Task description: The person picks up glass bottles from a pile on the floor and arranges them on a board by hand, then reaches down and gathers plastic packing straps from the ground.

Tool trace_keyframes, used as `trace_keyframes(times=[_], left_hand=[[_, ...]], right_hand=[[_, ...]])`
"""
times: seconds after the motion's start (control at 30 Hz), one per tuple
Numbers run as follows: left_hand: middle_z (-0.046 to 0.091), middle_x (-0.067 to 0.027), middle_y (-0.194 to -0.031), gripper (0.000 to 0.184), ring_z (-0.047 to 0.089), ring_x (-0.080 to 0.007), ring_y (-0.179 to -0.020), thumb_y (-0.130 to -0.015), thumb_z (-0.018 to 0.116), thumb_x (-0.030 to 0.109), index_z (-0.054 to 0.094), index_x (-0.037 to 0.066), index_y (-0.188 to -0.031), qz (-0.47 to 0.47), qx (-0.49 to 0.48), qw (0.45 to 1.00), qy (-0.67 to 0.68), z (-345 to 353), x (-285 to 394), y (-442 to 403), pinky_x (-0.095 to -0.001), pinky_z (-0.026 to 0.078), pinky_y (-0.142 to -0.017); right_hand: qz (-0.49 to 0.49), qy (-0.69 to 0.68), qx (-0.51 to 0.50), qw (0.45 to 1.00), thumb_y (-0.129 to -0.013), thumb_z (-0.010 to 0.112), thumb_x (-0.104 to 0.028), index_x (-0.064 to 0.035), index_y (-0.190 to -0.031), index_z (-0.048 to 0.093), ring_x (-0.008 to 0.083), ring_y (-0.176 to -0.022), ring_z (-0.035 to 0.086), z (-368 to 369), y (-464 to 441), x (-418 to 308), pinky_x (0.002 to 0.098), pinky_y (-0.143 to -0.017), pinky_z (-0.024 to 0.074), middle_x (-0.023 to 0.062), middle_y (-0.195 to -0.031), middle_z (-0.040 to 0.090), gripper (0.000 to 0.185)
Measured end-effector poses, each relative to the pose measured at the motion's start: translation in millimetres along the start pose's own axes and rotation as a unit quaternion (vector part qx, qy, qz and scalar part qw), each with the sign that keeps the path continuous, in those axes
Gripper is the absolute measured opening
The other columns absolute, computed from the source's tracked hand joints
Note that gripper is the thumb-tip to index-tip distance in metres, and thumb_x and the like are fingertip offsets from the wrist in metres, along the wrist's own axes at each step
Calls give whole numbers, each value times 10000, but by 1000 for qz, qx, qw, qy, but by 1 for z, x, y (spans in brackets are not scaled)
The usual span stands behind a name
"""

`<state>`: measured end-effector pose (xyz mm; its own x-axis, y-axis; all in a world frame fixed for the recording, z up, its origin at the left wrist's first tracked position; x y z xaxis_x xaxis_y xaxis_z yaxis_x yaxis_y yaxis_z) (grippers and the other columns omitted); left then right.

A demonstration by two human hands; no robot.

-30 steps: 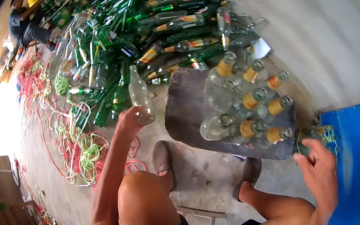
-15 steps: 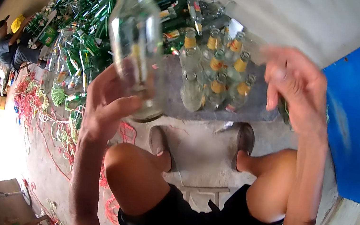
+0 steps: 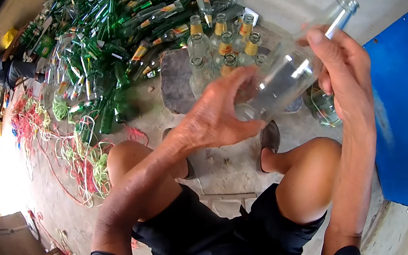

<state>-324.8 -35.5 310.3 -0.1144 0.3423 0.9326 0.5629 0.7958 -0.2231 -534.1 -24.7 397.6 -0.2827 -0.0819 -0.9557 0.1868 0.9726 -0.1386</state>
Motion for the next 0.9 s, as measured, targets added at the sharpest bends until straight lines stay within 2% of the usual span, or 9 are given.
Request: trace_keyframes(times=[0.1, 0.23, 0.4, 0.57, 0.63, 0.67, 0.77, 0.8, 0.9], left_hand=[[601, -150, -1377, 878, 611, -243, -1286, -750, 877, 69, 459, -23, -1517, -50, -51, 997, 3, 17, -10, 8, -442, 520, -1128], [618, -134, -1382, 820, 596, -227, -1318, -772, 880, 78, 503, 5, -1496, -61, -122, 990, 29, 26, -21, 13, -438, 507, -1127], [750, -82, -1139, 511, 692, -177, -1153, -909, 759, 25, 596, -14, -1392, -86, -33, 995, 46, 4, -51, 20, -344, 590, -947], [731, -80, -1106, 353, 694, -135, -1022, -941, 739, 24, 672, -16, -1286, -62, 41, 997, 30, -19, -48, 22, -285, 576, -851], [728, -79, -1091, 328, 692, -134, -974, -945, 742, 29, 685, -17, -1264, -44, 64, 995, 56, -24, -52, 21, -284, 574, -826], [723, -54, -1020, 273, 660, -86, -933, -938, 742, 22, 706, -22, -1205, -40, 84, 994, 64, -26, -51, 20, -247, 591, -752], [717, -54, -1026, 256, 662, -89, -927, -947, 736, 23, 709, -16, -1198, -47, 116, 987, 100, -31, -46, 19, -259, 603, -744], [715, -66, -1037, 259, 686, -117, -906, -978, 731, 71, 707, -26, -1216, -52, 120, 987, 93, -32, -43, 19, -292, 612, -763], [721, -66, -1015, 256, 688, -122, -885, -982, 734, 90, 711, -25, -1210, -59, 148, 984, 84, -37, -42, 18, -289, 611, -752]], right_hand=[[18, -3, 26, 1000, -895, 837, -400, -51, -1100, 743, 29, -569, 455, -8, 15, 13, 232, -488, 323, -47, -758, 624, 415], [0, 38, 50, 998, -905, 826, -340, -52, -1053, 750, 21, -604, 477, -13, 42, 28, 220, -509, 341, -42, -791, 646, 332], [4, 102, 153, 983, -914, 822, -326, -50, -1029, 733, 31, -629, 505, -49, 49, 39, 240, -538, 396, -35, -812, 659, 312], [-2, 170, 210, 963, -911, 832, -328, -53, -1005, 725, 56, -651, 557, -102, 46, 64, 245, -559, 445, -26, -837, 684, 310], [16, 194, 212, 958, -912, 832, -328, -53, -990, 724, 59, -660, 572, -124, 45, 94, 256, -571, 464, -20, -838, 690, 305], [25, 205, 211, 955, -913, 831, -328, -54, -983, 723, 61, -664, 579, -134, 45, 112, 261, -578, 474, -17, -839, 693, 303], [59, 247, 196, 947, -911, 830, -325, -55, -971, 723, 71, -660, 602, -156, 52, 170, 293, -591, 502, 1, -823, 705, 297], [-20, 264, 195, 944, -894, 841, -329, -48, -971, 720, 98, -647, 631, -166, 52, 202, 324, -604, 524, 42, -796, 719, 315], [56, 265, 194, 943, -871, 850, -322, -39, -989, 727, 146, -601, 653, -169, 71, 267, 341, -623, 539, 80, -796, 733, 331]])
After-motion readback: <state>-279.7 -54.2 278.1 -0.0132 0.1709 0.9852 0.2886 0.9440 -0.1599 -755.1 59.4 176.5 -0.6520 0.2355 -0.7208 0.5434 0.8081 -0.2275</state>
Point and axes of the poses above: each hand's wrist, its own y-axis away from the middle knuckle, its own z-axis out of the palm, x = y × z, the point moved 5 cm from there along -y, towards the middle knuckle
